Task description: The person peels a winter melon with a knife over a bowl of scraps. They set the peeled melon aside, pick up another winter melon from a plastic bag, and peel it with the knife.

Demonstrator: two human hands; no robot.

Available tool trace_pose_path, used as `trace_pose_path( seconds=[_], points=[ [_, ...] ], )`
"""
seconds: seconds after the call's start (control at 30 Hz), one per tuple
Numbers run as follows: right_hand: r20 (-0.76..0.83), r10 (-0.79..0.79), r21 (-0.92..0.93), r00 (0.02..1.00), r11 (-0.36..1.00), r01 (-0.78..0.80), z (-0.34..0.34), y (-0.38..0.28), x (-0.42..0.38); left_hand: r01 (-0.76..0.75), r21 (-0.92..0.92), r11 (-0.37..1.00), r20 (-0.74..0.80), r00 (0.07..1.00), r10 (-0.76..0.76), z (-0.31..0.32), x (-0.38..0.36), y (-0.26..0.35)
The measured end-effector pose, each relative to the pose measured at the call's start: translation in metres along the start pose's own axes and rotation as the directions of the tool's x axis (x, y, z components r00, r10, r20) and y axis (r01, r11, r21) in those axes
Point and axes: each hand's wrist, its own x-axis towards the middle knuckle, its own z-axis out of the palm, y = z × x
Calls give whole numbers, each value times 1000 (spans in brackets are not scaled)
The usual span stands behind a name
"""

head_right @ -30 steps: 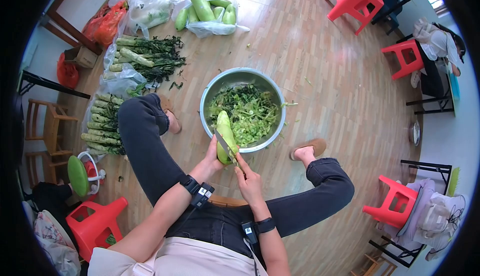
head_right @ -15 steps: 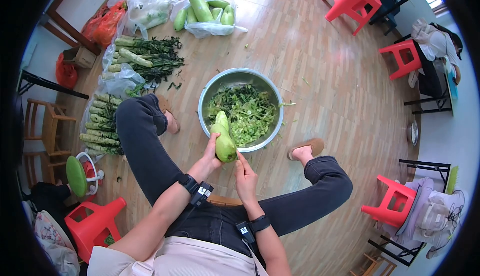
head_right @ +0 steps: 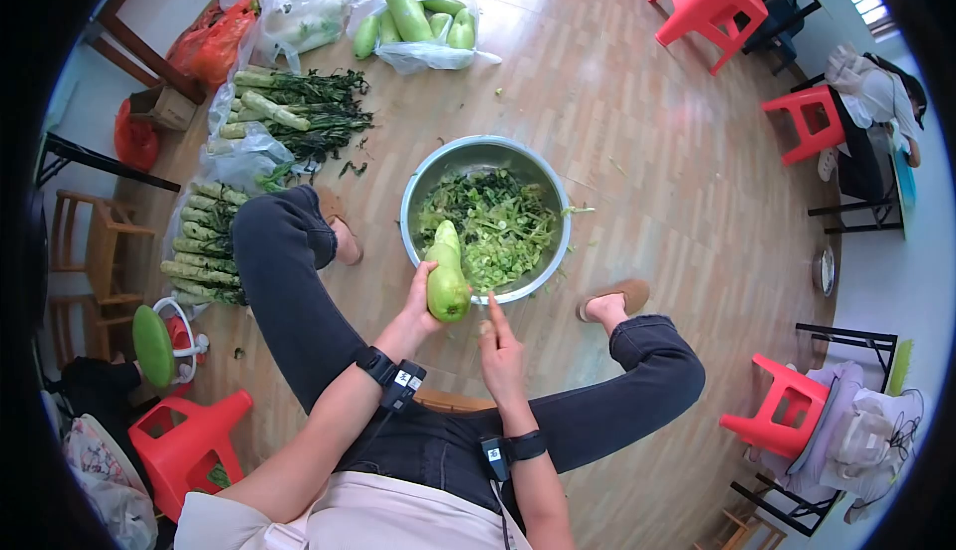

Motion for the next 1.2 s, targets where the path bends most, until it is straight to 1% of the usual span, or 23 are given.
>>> trace_pose_path(
  seconds=[0.03, 0.1, 0.13, 0.17, 0.2, 0.23, 0.3, 0.47, 0.53, 0.6, 0.7, 0.73, 0.77, 0.83, 0.87, 0.9, 0.93, 0.97, 1.0, 1.03, 1.1, 1.17, 1.2],
  points=[
    [-2, 0, -2, 1000, 1000, 0, -1, -5, -2, 2, -1, 1000, 2, 1000, -2, 1, 0, -1],
    [118, -152, -228, 981, 958, 176, 1, -15, -4, 72, -9, 997, 65, 995, -71, 0, -4, -3],
    [123, -151, -227, 981, 958, 176, 2, -14, -4, 54, 28, 998, 90, 994, -56, -6, 3, -5],
    [145, -197, -248, 970, 941, 228, 1, -12, -4, 52, 26, 998, 89, 995, -54, -9, 6, -5],
    [168, -241, -270, 956, 921, 279, 0, -13, -4, 67, 77, 995, 80, 994, -73, -8, 5, -5],
    [167, -241, -272, 956, 921, 279, -2, -15, -5, 83, 128, 988, 72, 993, -93, -7, 6, -7],
    [181, -245, -408, 952, 862, 300, -5, -21, -8, 75, 155, 985, 68, 994, -86, -7, 7, -7],
    [162, -231, -439, 959, 854, 280, -6, -11, -6, 55, 246, 968, 11, 998, -59, -2, 1, -5],
    [155, -222, -443, 963, 856, 269, -5, -11, -5, 43, 236, 971, 17, 999, -48, -4, 1, -6],
    [110, -279, -487, 954, 821, 296, -2, -14, -4, 36, 226, 974, 24, 999, -42, -4, 0, -8],
    [65, -280, -514, 958, 813, 273, 2, -16, -4, 5, 213, 977, -7, 1000, -3, -2, -2, -8],
    [67, -281, -513, 957, 813, 275, 4, -14, -3, -39, 193, 980, -11, 999, 42, -2, -2, -10],
    [32, -261, -472, 965, 847, 245, 6, -9, -1, -82, 174, 981, -16, 996, 86, -3, -2, -10],
    [-3, -237, -431, 972, 877, 212, 9, 1, 3, -67, 185, 980, -53, 996, 78, -1, -2, -8],
    [-59, -143, -195, 988, 972, 129, 13, 7, 5, -51, 196, 979, -88, 994, 69, 1, -2, -8],
    [-89, -37, 59, 995, 997, 43, 16, 7, 6, -50, 196, 979, -87, 994, 68, 2, -1, -9],
    [-88, -38, 59, 995, 997, 43, 15, 7, 7, -76, 185, 980, -93, 991, 94, 2, -1, -10],
    [-17, 158, 259, 987, 954, -148, 13, 5, 9, -104, 175, 979, -101, 987, 123, 1, -1, -9],
    [92, 330, 431, 939, 837, -337, 10, 3, 10, -109, 176, 978, -104, 986, 129, -3, 2, -8],
    [96, 329, 433, 940, 836, -337, 7, 6, 12, -85, 131, 988, -72, 993, 95, -8, 7, -8],
    [131, 340, 553, 931, 755, -354, -2, 12, 16, -58, 87, 994, -37, 997, 62, -13, 12, -8],
    [87, 347, 501, 934, 795, -342, -5, 11, 14, 7, 53, 999, -11, 1000, -6, -13, 13, -8],
    [-12, 219, 304, 976, 930, -205, -1, 2, 9, 9, 49, 999, -10, 1000, -8, -11, 10, -7]
  ],
)
